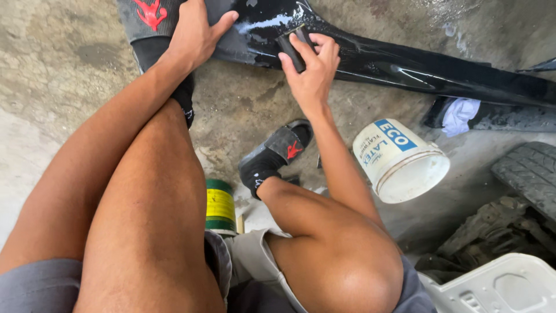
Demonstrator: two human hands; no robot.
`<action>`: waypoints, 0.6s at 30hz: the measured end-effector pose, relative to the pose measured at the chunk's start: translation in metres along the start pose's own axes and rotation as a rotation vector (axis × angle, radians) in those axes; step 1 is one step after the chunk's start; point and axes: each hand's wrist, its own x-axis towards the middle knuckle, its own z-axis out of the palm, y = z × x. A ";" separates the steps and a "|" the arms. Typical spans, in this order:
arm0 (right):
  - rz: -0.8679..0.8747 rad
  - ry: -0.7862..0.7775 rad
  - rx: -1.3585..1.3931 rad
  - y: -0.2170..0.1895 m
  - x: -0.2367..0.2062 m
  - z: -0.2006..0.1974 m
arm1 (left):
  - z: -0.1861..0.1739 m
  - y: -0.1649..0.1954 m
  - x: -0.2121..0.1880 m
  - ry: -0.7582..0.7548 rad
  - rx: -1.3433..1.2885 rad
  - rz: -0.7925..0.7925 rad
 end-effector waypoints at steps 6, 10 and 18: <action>0.002 0.172 -0.350 0.160 -0.003 -0.122 | 0.002 -0.001 -0.002 -0.072 -0.086 -0.200; 0.302 0.305 -0.555 0.224 -0.003 -0.166 | 0.003 -0.003 -0.003 -0.037 -0.051 -0.127; 0.060 0.013 0.028 0.018 0.002 -0.012 | 0.001 0.004 0.001 -0.121 -0.056 -0.266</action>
